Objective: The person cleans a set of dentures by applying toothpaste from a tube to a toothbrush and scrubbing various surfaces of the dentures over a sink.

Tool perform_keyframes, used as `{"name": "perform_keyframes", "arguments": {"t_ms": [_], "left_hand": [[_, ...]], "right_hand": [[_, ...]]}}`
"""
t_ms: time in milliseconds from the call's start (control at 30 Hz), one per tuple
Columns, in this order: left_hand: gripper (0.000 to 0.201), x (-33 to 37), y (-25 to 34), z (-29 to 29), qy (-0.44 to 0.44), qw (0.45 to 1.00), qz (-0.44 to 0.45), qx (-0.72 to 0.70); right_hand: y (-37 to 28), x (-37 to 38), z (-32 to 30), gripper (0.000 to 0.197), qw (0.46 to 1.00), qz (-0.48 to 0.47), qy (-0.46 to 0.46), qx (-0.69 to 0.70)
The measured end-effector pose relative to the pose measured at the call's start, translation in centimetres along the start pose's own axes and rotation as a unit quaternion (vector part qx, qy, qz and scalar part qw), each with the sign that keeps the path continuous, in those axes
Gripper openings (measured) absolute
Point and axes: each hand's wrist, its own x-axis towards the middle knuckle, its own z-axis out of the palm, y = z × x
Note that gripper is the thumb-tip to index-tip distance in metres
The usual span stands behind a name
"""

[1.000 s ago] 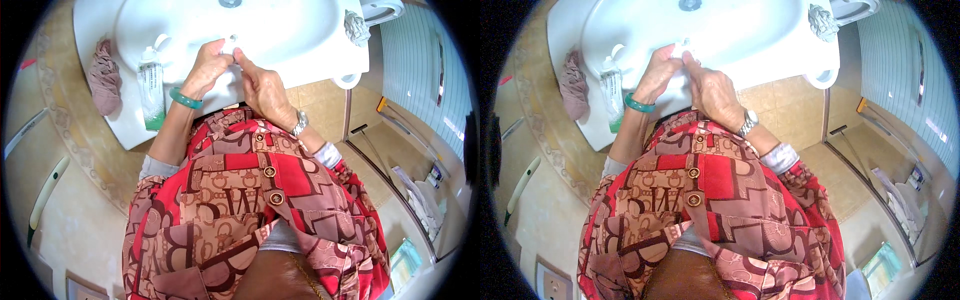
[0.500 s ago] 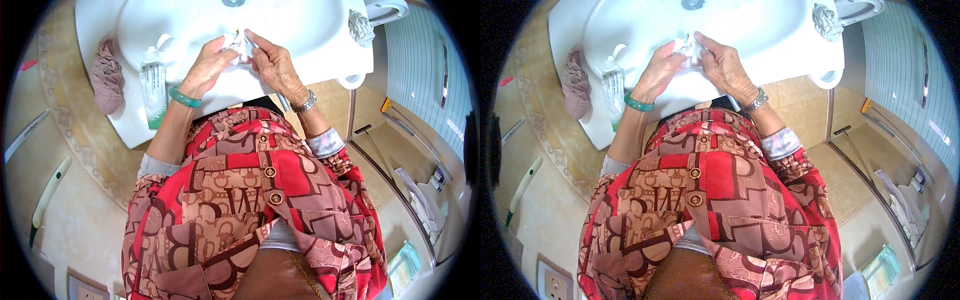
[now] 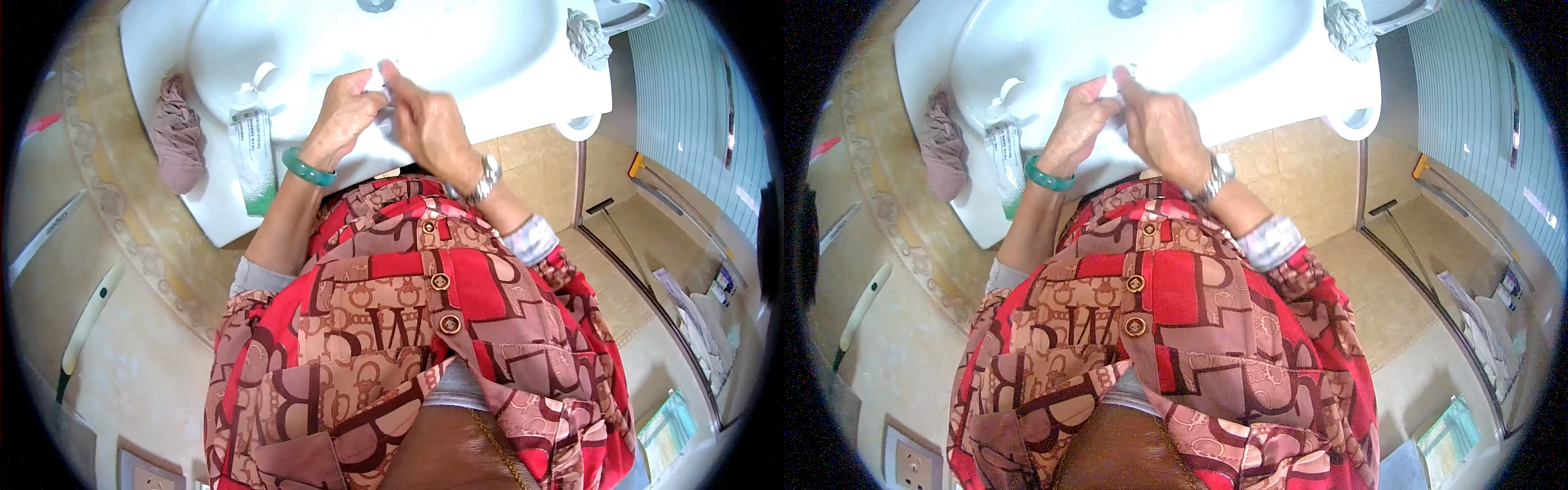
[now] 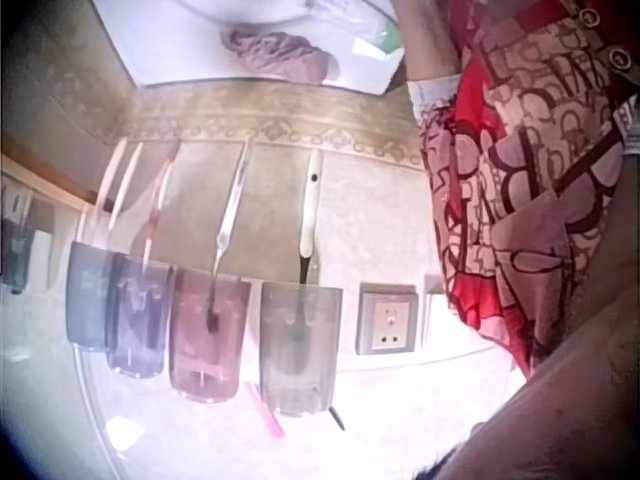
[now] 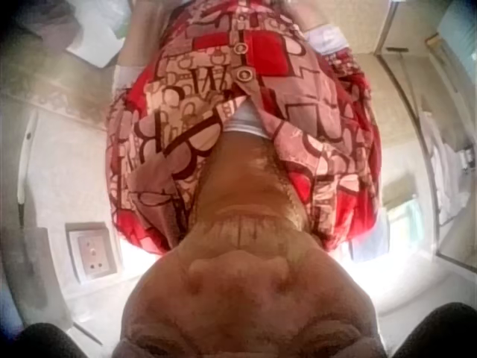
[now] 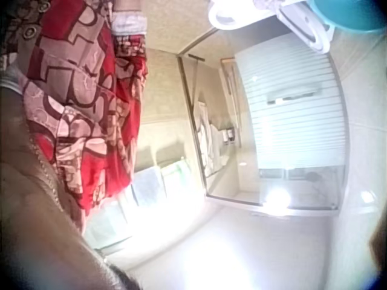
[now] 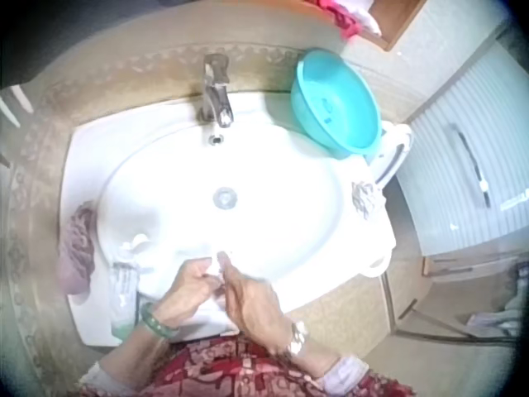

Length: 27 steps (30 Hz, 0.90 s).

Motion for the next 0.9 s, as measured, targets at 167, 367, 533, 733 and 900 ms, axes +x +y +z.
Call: {"name": "perform_keyframes", "arguments": {"t_ms": [167, 367, 533, 733, 900], "left_hand": [[0.012, 0.5, -1.0, -0.5, -0.007, 0.997, 0.022, 0.079], [0.024, -0.2, 0.0, -0.6, -0.027, 0.999, -0.018, 0.039], [0.022, 0.0, -0.1, -0.7, -0.027, 0.997, 0.002, 0.077], [0.012, -0.1, -0.1, 0.0, -0.004, 0.999, 0.025, 0.033], [0.011, 0.8, -1.9, -1.1, 0.023, 0.997, 0.026, 0.063]], "right_hand": [[0.0, -1.2, 0.2, 0.053, 0.999, -0.010, 0.035, 0.027], [0.3, -0.5, 0.0, 0.049, 0.990, 0.072, 0.048, 0.110], [-0.8, -1.8, -0.3, 0.050, 0.997, 0.063, 0.003, 0.053], [0.7, 1.3, 0.0, 0.047, 1.000, 0.024, 0.005, 0.020], [-0.8, -1.4, 0.2, 0.046, 0.999, -0.002, 0.017, 0.041]]}}
